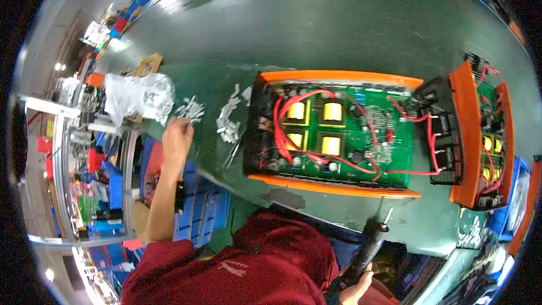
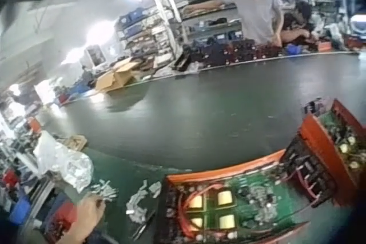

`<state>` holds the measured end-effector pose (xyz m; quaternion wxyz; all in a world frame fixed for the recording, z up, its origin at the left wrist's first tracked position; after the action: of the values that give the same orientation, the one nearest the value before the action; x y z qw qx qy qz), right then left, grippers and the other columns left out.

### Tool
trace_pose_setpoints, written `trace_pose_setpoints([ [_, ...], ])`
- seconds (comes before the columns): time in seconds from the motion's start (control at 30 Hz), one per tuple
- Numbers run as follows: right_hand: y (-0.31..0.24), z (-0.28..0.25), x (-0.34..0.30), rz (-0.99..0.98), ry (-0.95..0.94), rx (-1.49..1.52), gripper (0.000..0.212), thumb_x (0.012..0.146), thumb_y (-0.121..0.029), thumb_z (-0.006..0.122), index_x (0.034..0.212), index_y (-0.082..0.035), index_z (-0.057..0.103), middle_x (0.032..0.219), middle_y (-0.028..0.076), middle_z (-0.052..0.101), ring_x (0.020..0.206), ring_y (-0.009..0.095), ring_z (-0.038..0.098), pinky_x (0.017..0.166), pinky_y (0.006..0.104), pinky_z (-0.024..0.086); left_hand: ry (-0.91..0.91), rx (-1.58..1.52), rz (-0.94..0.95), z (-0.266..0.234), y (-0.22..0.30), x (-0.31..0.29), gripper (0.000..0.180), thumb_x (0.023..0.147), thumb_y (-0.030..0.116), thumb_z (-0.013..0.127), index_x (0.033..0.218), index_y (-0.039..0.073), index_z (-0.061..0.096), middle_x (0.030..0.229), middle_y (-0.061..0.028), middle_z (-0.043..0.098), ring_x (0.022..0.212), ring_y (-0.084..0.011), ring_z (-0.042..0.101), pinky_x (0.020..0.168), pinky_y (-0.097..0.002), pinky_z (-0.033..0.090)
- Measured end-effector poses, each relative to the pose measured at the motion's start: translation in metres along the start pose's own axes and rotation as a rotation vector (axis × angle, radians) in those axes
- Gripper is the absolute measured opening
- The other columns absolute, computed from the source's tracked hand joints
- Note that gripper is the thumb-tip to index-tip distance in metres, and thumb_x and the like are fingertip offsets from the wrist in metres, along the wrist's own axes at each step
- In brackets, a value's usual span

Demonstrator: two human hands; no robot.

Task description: Assembling and fastening components into electronic power units on a factory production line.

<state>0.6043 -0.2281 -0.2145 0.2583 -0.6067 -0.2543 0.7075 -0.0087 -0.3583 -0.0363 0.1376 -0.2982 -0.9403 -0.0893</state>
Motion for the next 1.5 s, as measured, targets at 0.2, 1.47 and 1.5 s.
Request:
trace_pose_setpoints([
  [0.2, -0.042, 0.044, -0.009, -0.162, -0.12, -0.172, 0.056, 0.104, -0.057, 0.032, 0.101, -0.007, 0.058, 0.069, 0.002, 0.059, 0.05, 0.011, 0.049, 0.046, 0.0264, 0.039, 0.001, -0.05, 0.014, -0.007, -0.021, 0.001, 0.013, 0.097, 0.014, 0.061, 0.101, 0.003, 0.065, 0.093, -0.0206, 0.068, 0.083, -0.042, 0.066, 0.074, -0.0465, 0.051],
  [1.47, -0.097, 0.05, -0.025, -0.297, -0.169, -0.542, 0.067, 0.105, -0.055, 0.025, 0.13, -0.001, 0.055, 0.073, 0.003, 0.06, 0.06, 0.011, 0.052, 0.056, 0.0299, 0.04, -0.315, 0.034, 0.103, 0.006, -0.054, 0.049, 0.03, 0.101, 0.017, 0.065, 0.124, -0.003, 0.068, 0.11, -0.0081, 0.071, 0.095, -0.0157, 0.065, 0.084, -0.0287, 0.052],
  [1.5, -0.101, 0.054, -0.027, -0.334, -0.187, -0.569, 0.066, 0.106, -0.054, 0.025, 0.133, 0.0, 0.054, 0.073, 0.003, 0.06, 0.059, 0.011, 0.051, 0.056, 0.03, 0.04, -0.161, -0.016, 0.199, -0.022, -0.044, 0.047, 0.028, 0.102, 0.019, 0.063, 0.12, -0.001, 0.068, 0.104, -0.006, 0.069, 0.092, -0.0144, 0.063, 0.084, -0.0289, 0.051],
])
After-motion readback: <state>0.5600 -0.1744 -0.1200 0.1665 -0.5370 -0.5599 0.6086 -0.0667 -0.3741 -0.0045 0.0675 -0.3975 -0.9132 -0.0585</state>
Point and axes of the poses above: each hand's wrist, its own x-axis towards the middle knuckle, its own z-axis out of the palm, y = z × x, the point moved 9 cm from there along x, towards the middle knuckle
